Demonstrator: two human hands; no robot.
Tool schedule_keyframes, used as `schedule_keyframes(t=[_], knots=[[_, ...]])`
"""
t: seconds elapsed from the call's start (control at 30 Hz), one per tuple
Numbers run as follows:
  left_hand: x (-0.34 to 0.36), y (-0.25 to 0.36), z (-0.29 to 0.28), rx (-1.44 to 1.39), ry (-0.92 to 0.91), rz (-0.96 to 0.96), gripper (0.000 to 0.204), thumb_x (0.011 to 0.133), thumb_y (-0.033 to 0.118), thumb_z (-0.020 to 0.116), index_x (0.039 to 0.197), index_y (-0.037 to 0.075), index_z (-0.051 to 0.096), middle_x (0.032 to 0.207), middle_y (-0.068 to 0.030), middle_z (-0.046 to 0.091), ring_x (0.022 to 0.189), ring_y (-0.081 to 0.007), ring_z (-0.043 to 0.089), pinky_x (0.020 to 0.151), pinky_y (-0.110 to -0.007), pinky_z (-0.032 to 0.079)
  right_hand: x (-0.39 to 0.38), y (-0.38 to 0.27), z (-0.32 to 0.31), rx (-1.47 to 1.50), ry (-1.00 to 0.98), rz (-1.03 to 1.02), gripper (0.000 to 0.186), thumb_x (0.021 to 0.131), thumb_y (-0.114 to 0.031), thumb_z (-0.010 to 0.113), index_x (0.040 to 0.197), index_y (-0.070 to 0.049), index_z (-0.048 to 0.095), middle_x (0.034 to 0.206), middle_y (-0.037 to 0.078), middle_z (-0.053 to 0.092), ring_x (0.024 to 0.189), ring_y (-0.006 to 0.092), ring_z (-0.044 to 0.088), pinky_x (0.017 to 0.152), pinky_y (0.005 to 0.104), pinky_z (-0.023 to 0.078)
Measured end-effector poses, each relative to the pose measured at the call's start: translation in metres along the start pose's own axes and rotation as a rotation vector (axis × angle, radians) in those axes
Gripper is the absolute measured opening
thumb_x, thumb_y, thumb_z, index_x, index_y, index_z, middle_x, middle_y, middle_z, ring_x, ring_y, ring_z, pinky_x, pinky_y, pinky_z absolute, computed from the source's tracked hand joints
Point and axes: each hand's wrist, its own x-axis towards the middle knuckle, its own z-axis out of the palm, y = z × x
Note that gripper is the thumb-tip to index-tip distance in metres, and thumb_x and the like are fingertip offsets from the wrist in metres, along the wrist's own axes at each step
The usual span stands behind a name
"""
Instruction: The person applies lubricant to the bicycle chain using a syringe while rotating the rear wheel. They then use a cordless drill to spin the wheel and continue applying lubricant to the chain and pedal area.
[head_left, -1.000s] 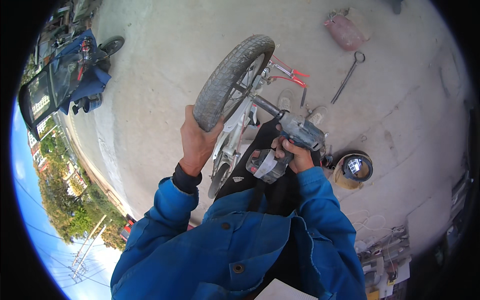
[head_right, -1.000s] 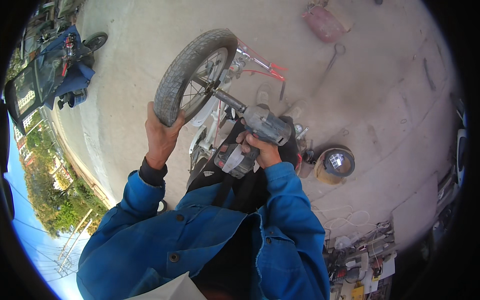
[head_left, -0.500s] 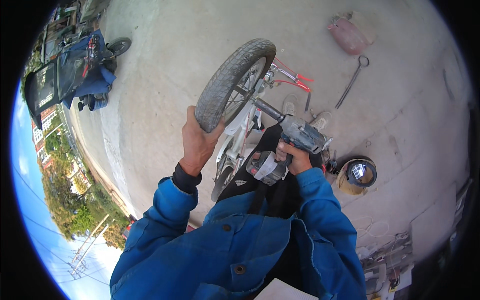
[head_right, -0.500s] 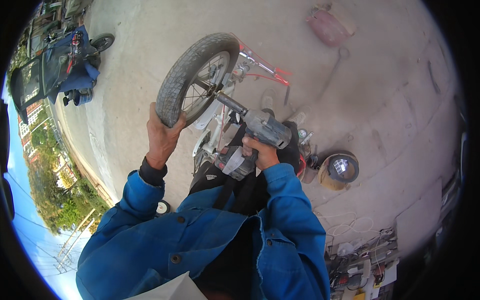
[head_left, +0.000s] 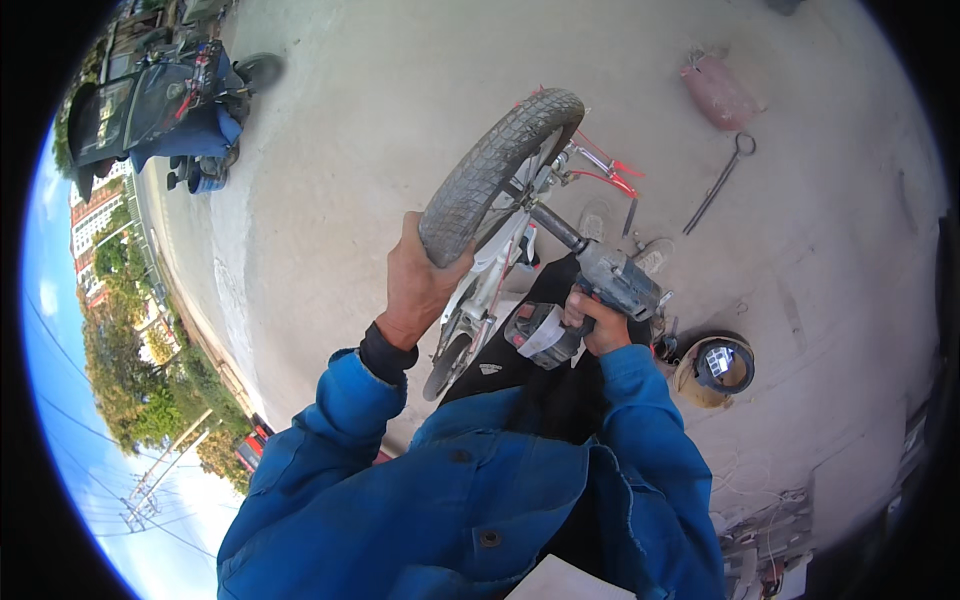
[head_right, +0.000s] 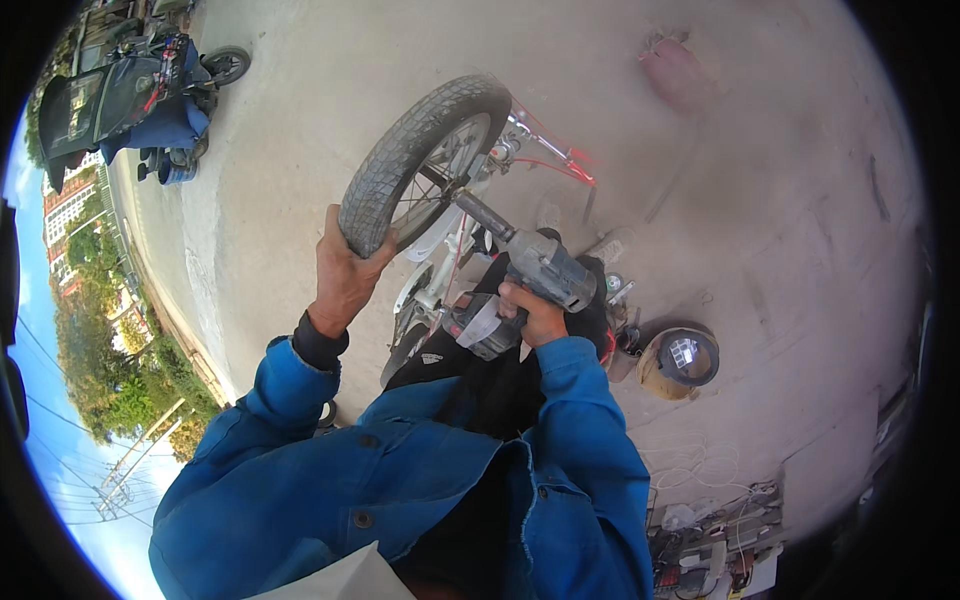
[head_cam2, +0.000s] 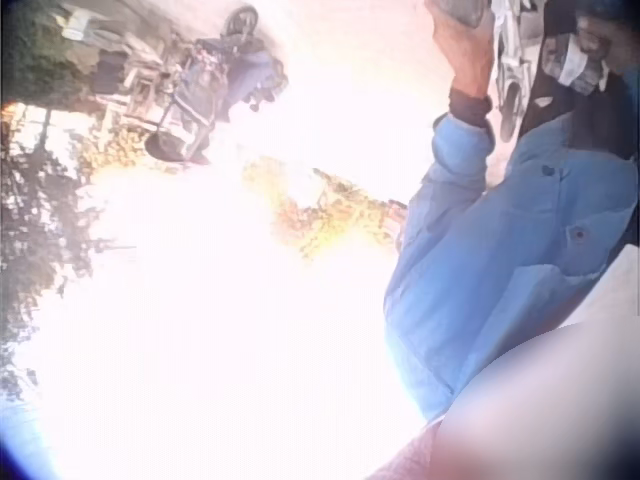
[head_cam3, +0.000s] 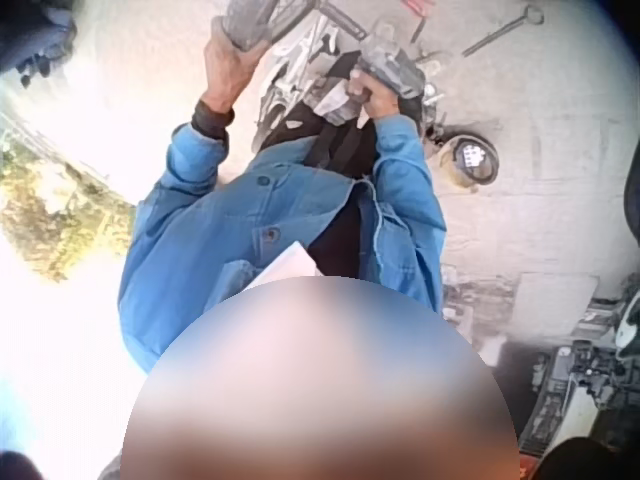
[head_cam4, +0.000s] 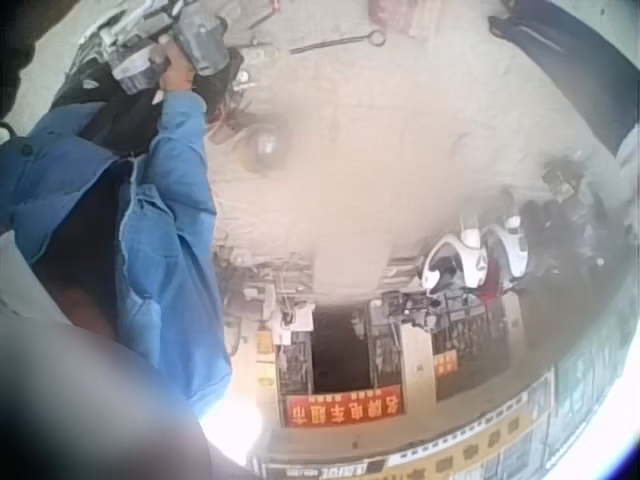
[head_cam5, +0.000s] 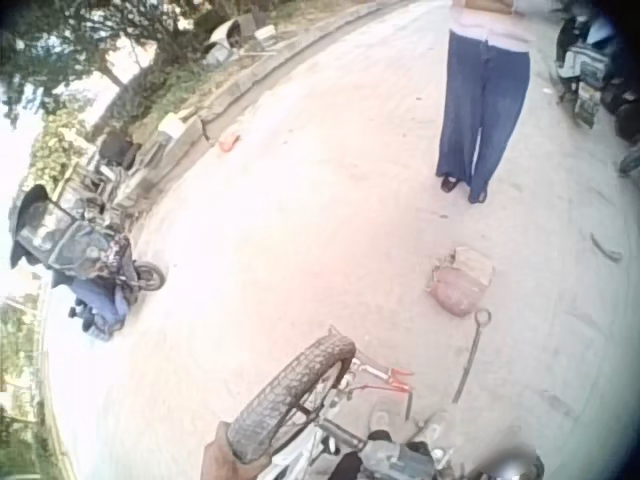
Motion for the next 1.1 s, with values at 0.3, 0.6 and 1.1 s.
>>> schedule_keyframes(t=[0.3, 0.6, 1.1], knots=[[0.004, 0.000, -0.011, 0.144, -0.025, 0.070, 0.057, 0.084, 0.026, 0.087, 0.121, 0.003, 0.052, 0.092, -0.0274, 0.070, 0.086, -0.0493, 0.071, 0.075, -0.055, 0.057, 0.008, 0.000, -0.002, -0.138, 0.008, -0.051, 0.022, 0.091, -0.014, 0.079, 0.104, -0.005, 0.063, 0.076, 0.004, 0.055, 0.069, 0.0178, 0.054, 0.077, 0.0375, 0.048], [0.006, -0.014, -0.013, 0.062, 0.009, 0.101, 0.051, 0.085, 0.025, 0.086, 0.117, 0.004, 0.052, 0.086, -0.0231, 0.070, 0.084, -0.0470, 0.072, 0.074, -0.054, 0.057, 0.031, -0.011, -0.058, -0.627, 0.218, -0.106, 0.045, 0.091, -0.016, 0.087, 0.132, -0.007, 0.072, 0.124, 0.005, 0.073, 0.118, 0.0241, 0.067, 0.112, 0.0414, 0.050], [-0.003, 0.040, -0.013, 0.147, 0.233, 0.100, 0.066, 0.092, 0.026, 0.083, 0.144, 0.003, 0.050, 0.132, -0.0225, 0.061, 0.123, -0.0423, 0.063, 0.102, -0.051, 0.053, -0.041, -0.141, -0.070, -0.745, 0.142, -0.137, 0.059, 0.089, -0.012, 0.085, 0.145, -0.003, 0.066, 0.139, 0.010, 0.068, 0.131, 0.0275, 0.062, 0.117, 0.0453, 0.046]])
